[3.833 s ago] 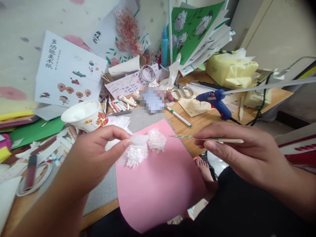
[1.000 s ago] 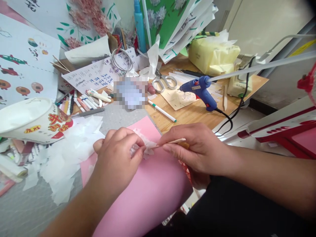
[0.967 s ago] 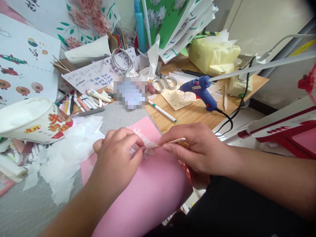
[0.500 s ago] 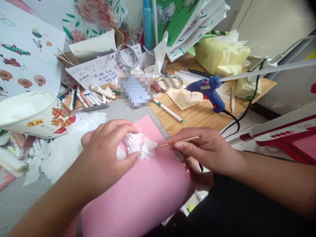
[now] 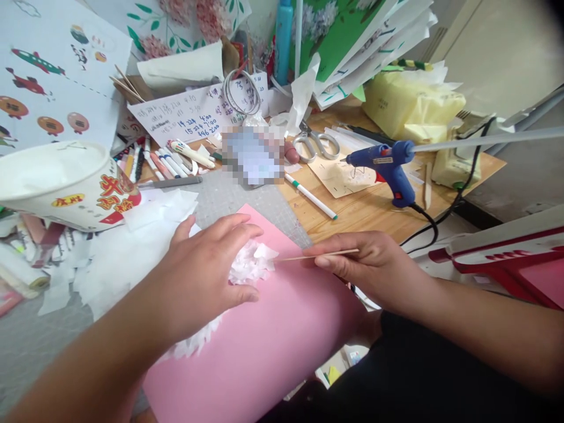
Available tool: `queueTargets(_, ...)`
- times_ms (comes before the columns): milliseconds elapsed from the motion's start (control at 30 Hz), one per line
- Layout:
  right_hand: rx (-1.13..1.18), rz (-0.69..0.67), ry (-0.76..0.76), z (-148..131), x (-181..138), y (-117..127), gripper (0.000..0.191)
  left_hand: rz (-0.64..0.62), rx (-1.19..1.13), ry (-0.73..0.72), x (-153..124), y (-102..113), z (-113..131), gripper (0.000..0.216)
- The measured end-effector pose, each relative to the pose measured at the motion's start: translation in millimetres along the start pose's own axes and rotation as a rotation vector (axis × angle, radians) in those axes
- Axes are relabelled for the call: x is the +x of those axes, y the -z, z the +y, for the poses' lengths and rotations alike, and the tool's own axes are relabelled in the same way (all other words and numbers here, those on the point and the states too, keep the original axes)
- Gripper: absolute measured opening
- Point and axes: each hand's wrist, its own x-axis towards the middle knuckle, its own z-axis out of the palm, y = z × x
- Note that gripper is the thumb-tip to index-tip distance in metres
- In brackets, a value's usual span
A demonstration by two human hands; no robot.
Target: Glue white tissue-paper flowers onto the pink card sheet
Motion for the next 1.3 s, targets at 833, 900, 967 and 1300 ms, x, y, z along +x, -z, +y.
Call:
queueTargets(833,0.008,-0.014,0.011,-15,16,3,0.018,0.09,-0.047,-0.014,-3,-7,-2,0.073)
queueTargets(900,-0.004,-0.026,0.023,-16,16,4,0.015,0.106,-0.052,-0.033,-5,-8,-3,0.07)
queueTargets(967,0.043,-0.025,0.061,-16,16,7,0.011,0.098,-0.065,-0.048,-5,-7,-1,0.067)
queueTargets(1300,0.067,-0.023,0.147,-24,17,15,0.009,0.164,-0.049,-0.063,-10,3,-6,0.075)
